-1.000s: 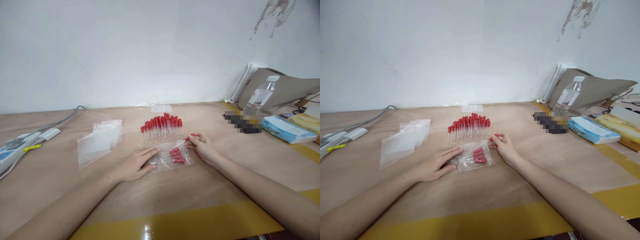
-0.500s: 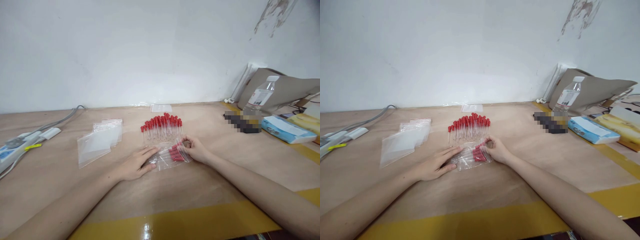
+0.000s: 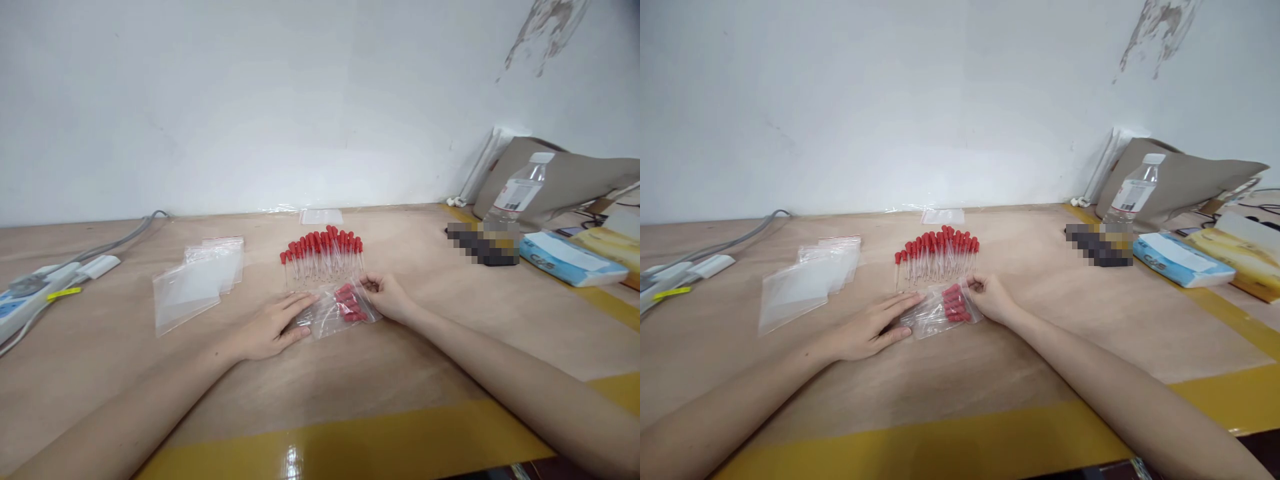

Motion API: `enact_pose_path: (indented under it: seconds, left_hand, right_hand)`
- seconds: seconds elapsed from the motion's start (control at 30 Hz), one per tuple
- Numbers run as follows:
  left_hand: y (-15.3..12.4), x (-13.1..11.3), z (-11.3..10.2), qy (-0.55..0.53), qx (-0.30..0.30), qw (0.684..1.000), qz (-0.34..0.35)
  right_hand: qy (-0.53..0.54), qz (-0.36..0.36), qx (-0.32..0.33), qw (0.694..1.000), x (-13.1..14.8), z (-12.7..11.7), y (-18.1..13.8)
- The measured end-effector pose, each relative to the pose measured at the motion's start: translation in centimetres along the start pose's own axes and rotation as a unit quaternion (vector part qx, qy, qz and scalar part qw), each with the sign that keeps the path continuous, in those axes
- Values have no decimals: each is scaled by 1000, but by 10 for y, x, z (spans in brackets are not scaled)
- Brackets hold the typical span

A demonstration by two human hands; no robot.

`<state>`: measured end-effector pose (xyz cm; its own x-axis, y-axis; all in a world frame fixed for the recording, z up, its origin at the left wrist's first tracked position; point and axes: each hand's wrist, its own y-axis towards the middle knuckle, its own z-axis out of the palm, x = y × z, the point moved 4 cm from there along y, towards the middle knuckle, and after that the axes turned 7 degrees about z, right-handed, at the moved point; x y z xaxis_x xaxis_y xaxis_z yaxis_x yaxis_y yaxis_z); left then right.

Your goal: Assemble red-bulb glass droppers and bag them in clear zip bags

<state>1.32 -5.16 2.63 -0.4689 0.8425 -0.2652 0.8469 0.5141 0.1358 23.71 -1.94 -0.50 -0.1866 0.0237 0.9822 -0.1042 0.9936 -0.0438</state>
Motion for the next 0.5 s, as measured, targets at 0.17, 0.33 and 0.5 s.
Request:
enact_pose_path:
  seconds: [0.17,0.33,0.5]
  left_hand:
    - [-1,0,1,1,14,1000,4]
    - [-1,0,1,5,14,1000,5]
    - [-1,1,1,-3,19,1000,6]
  right_hand:
    - [-38,25,58,997,4,-2,-4]
    - [-30,64,58,996,10,-6,-5]
    - [-17,115,15,993,6,-8,-4]
